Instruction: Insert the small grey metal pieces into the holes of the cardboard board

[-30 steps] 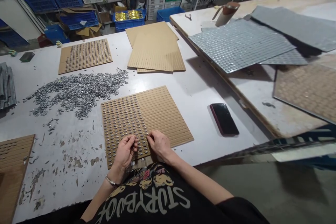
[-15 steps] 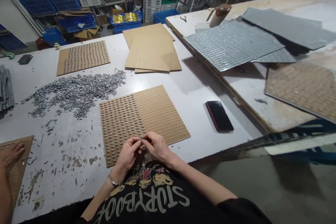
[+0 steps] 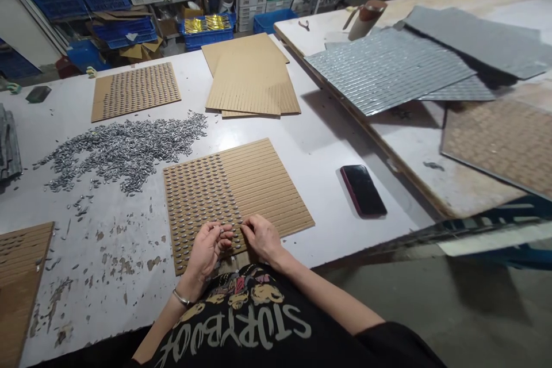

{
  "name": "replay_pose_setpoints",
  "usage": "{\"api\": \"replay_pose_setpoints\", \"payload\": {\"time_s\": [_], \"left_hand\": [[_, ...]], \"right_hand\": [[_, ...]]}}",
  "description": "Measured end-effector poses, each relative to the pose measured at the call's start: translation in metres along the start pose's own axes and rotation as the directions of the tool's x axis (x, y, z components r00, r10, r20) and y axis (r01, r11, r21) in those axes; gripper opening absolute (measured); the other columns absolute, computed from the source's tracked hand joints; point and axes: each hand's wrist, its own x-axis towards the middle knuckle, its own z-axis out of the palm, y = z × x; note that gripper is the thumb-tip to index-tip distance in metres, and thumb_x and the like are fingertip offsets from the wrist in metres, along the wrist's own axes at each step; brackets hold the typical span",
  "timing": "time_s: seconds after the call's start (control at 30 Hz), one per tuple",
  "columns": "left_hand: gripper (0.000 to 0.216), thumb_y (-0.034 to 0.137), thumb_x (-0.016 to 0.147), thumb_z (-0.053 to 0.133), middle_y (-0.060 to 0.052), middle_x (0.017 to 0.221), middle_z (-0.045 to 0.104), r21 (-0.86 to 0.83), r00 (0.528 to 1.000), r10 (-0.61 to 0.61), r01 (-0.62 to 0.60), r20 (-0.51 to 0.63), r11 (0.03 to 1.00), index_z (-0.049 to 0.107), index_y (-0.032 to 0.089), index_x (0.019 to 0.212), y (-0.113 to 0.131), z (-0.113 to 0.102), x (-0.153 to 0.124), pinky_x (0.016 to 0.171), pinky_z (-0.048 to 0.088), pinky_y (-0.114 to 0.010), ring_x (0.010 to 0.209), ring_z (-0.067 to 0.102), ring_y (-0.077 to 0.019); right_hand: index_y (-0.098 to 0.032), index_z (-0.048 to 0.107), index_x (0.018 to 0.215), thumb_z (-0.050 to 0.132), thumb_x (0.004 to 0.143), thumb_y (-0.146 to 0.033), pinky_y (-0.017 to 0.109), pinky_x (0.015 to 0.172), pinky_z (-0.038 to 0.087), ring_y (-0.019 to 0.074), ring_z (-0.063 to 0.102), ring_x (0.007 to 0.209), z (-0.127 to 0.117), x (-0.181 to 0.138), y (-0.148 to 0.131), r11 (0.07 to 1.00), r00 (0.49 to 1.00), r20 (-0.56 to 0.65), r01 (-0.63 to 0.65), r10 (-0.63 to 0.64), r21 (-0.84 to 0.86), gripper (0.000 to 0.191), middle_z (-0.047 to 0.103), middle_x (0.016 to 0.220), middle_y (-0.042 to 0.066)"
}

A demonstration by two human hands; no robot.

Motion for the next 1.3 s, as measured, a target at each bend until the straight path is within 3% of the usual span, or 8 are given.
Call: {"api": "replay_pose_setpoints", "payload": {"time_s": [0.2,0.3,0.4,0.57,0.87,1.13,1.23,1.3], "left_hand": [[0.039,0.035,0.07,0.077,-0.001,0.07,0.06,0.097,0.999,-0.013,0.009,0.041,0.995,0.064,0.011,0.098,-0.005,-0.001,-0.001,0.048,0.039,-0.015,0.054,0.05,-0.0046],[0.043,0.035,0.069,0.078,-0.001,0.072,0.06,0.059,0.995,-0.053,0.048,0.087,0.997,0.063,0.011,0.102,-0.005,0.002,-0.005,0.05,0.04,-0.016,0.056,0.052,-0.0054],[0.039,0.036,0.068,0.079,-0.001,0.074,0.062,0.051,0.987,-0.073,0.066,0.146,0.997,0.059,0.014,0.092,-0.005,0.008,-0.01,0.048,0.04,-0.017,0.055,0.053,-0.0067],[0.034,0.036,0.068,0.078,0.001,0.065,0.058,0.115,0.973,-0.111,0.089,0.202,0.989,0.054,0.014,0.08,-0.013,0.012,-0.01,0.044,0.036,-0.015,0.05,0.05,-0.005],[0.029,0.026,0.072,0.074,-0.01,0.091,0.068,0.006,0.997,-0.074,0.074,0.01,0.997,0.055,0.013,0.09,-0.003,-0.001,-0.005,0.06,0.052,-0.022,0.073,0.066,-0.0142],[0.027,0.02,0.065,0.079,-0.008,0.081,0.068,0.014,0.995,-0.091,0.09,0.037,0.996,0.059,0.011,0.081,0.0,-0.001,-0.009,0.065,0.052,-0.02,0.068,0.064,-0.0104],[0.034,0.028,0.066,0.08,-0.006,0.077,0.067,0.033,0.995,-0.091,0.09,0.05,0.995,0.057,0.013,0.087,-0.003,0.0,-0.011,0.057,0.052,-0.02,0.064,0.063,-0.0108],[0.038,0.035,0.068,0.078,-0.005,0.077,0.066,0.07,0.994,-0.084,0.079,0.074,0.994,0.054,0.015,0.089,-0.006,0.0,-0.012,0.049,0.049,-0.018,0.058,0.061,-0.01]], "right_hand": [[-0.02,0.057,0.087,0.057,0.081,-0.028,0.026,0.062,0.039,0.0155,0.055,0.066,-0.001,0.002,-0.004,0.99,0.99,-0.008,-0.138,0.138,-0.019,0.01,0.06,0.074,0.0],[-0.02,0.058,0.088,0.053,0.085,-0.031,0.027,0.063,0.042,0.015,0.055,0.066,-0.007,-0.002,-0.01,0.988,0.999,-0.025,-0.03,0.034,0.148,0.013,0.061,0.074,0.001],[-0.02,0.062,0.094,0.052,0.087,-0.033,0.027,0.069,0.045,0.0155,0.059,0.074,-0.015,-0.009,-0.018,0.955,0.996,0.003,0.082,-0.086,0.284,0.018,0.065,0.082,0.003],[-0.02,0.063,0.09,0.052,0.089,-0.033,0.026,0.069,0.046,0.0146,0.06,0.074,-0.024,-0.016,-0.022,0.921,0.985,0.148,0.028,-0.093,0.389,0.018,0.067,0.081,0.002],[-0.02,0.057,0.077,0.048,0.088,-0.024,0.03,0.074,0.043,0.017,0.055,0.079,-0.009,-0.011,0.002,0.993,0.997,0.019,0.068,-0.07,0.097,0.014,0.061,0.082,0.003],[-0.021,0.058,0.083,0.049,0.088,-0.027,0.028,0.068,0.041,0.0175,0.057,0.078,0.004,-0.011,0.002,0.995,0.999,0.017,-0.041,0.042,-0.091,0.011,0.062,0.084,0.004],[-0.02,0.056,0.093,0.052,0.085,-0.025,0.027,0.064,0.04,0.0166,0.056,0.069,0.0,-0.011,-0.002,0.994,0.995,-0.006,-0.095,0.095,-0.048,0.01,0.061,0.077,0.002],[-0.02,0.057,0.093,0.052,0.086,-0.027,0.027,0.065,0.042,0.0159,0.056,0.069,-0.006,-0.014,-0.008,0.998,0.999,-0.002,-0.035,0.035,0.059,0.011,0.061,0.076,0.001]]}}
